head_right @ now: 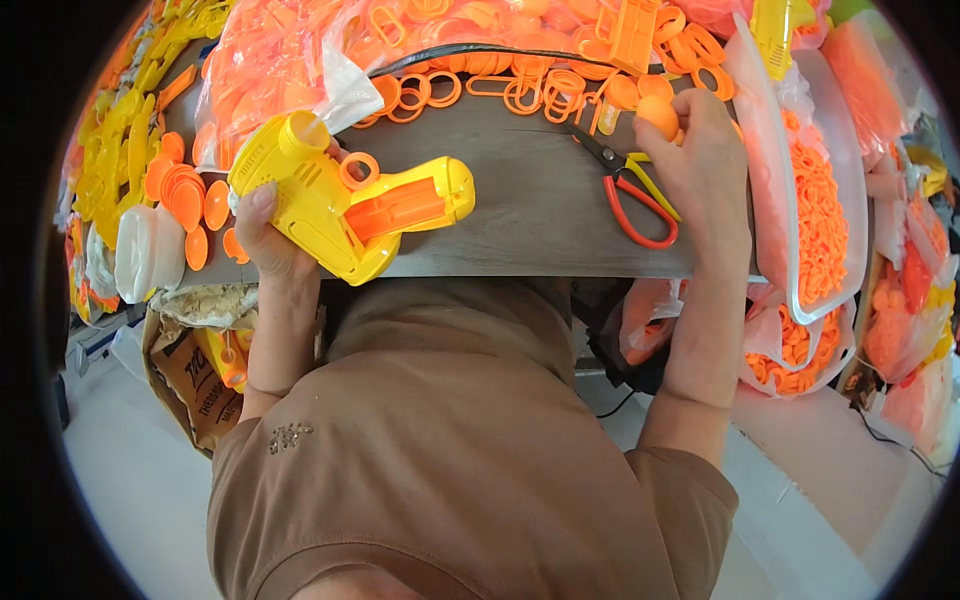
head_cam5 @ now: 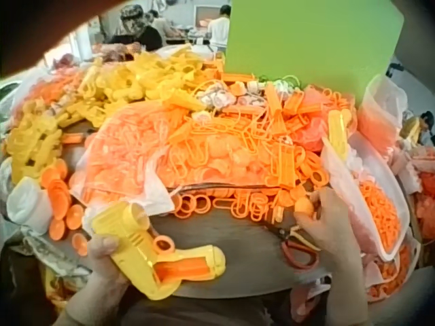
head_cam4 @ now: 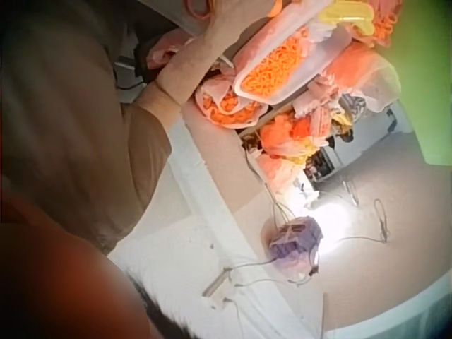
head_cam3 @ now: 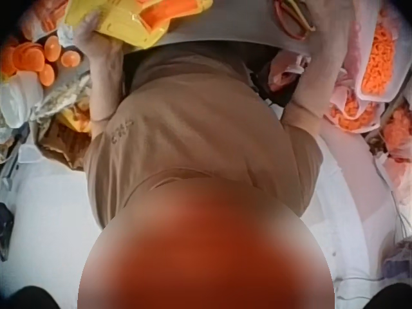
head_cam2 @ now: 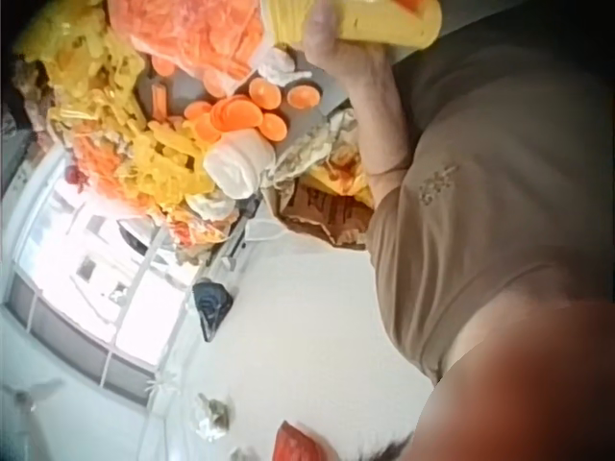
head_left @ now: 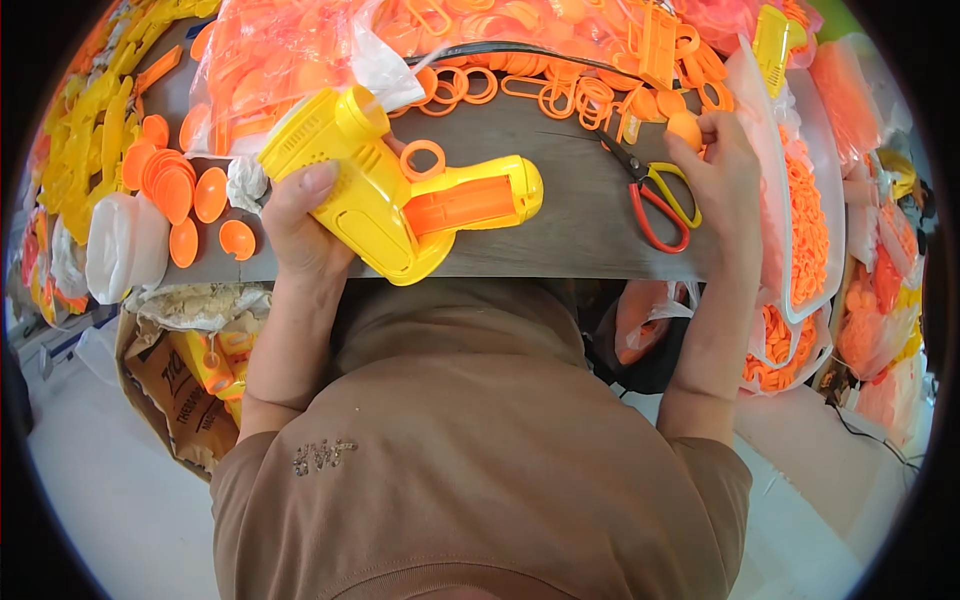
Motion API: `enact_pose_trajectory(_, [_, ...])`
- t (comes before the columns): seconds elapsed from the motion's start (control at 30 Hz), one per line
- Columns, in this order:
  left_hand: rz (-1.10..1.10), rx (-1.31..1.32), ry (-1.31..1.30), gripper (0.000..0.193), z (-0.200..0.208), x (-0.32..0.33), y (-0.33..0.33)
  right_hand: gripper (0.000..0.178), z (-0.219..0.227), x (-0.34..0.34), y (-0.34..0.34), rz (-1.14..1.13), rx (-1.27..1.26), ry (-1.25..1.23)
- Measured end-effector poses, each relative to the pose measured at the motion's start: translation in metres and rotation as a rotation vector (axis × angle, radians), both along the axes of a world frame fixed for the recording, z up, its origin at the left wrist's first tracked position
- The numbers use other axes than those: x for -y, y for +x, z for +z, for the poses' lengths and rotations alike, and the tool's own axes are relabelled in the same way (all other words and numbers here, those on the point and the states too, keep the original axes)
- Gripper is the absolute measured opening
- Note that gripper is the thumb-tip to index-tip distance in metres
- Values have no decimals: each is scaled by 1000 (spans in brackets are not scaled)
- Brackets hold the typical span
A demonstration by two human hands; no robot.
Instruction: Assemble a yellow plastic toy gun or bubble blower by attaching internal components and a cord.
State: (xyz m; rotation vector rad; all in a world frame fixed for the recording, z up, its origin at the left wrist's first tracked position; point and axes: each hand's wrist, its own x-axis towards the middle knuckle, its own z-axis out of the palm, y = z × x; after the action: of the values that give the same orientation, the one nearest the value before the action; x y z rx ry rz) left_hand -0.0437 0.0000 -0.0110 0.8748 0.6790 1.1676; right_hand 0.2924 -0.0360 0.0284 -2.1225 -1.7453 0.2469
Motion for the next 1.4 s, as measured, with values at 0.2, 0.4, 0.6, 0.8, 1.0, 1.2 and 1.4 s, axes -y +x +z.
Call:
enact_pose_trajectory(0.2, [14,152,-17,61,-2,-3,-1,36,1,27,-89,230,-1165,-53])
enact_pose_trajectory(0.4, [14,270,-50,55,-3,-1,-7,43,-16,27,-119,272,-1350,-59])
enact_pose_trajectory(0.6, [-2,276,-128,56,-5,2,-15,40,-14,33,-121,354,-1267,-64])
enact_pose_trajectory(0.8, [-11,294,-149,58,-4,11,-19,42,-13,43,-123,345,-1390,-108])
enact_pose_trajectory(1.0, [-74,146,-209,81,4,30,-22,44,-20,55,-117,347,-1740,-468])
enact_pose_trajectory(1.2, [-36,157,-278,73,2,37,-21,53,-1,58,-126,415,-1593,-531])
enact_pose_trajectory(1.4, [123,63,13,67,-5,16,-46,34,-19,-8,-114,349,-1266,-410])
